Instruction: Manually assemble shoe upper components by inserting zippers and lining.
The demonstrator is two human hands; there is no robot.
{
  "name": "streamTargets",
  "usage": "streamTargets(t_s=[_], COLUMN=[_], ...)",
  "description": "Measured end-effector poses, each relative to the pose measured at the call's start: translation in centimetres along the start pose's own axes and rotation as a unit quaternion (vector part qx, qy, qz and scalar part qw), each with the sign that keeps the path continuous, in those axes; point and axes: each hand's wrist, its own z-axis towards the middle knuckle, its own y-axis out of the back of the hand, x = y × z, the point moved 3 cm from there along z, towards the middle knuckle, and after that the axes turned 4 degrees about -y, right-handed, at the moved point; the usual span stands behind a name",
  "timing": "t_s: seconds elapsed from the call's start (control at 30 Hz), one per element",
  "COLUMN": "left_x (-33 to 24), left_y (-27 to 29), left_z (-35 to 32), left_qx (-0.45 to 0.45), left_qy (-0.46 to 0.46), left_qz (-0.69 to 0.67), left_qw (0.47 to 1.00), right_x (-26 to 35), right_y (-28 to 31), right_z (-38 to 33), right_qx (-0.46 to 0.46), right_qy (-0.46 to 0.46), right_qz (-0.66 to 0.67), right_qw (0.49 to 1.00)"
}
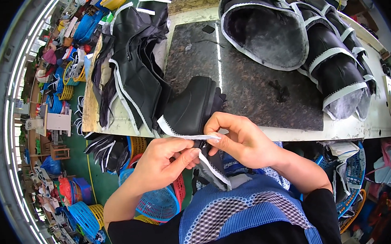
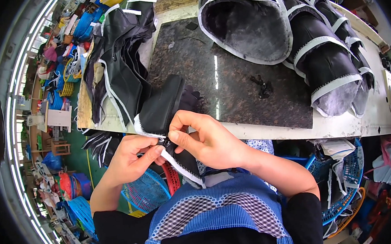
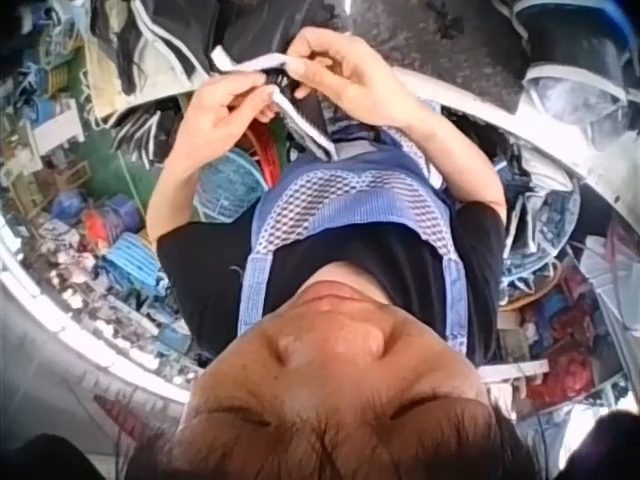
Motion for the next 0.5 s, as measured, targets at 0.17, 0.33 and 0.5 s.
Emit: streamTargets(t_s=[0.17, 0.33, 0.5], left_x=[0.0, 0.1, 0.1], left_y=[0.0, 0.3, -0.1], left_z=[-0.4, 0.1, 0.3], left_qx=[-0.02, 0.037, 0.034], left_qy=[-0.006, 0.007, -0.001], left_qz=[-0.001, 0.021, 0.025], left_qw=[1.0, 0.999, 0.999], right_x=[0.3, 0.5, -0.1], right_y=[0.1, -0.1, 0.1], right_z=[-0.2, -0.1, -0.3], right_qx=[0.026, 0.03, 0.017], right_qy=[-0.044, -0.057, 0.026], right_qz=[-0.091, -0.09, -0.082], right_qw=[0.995, 0.994, 0.996])
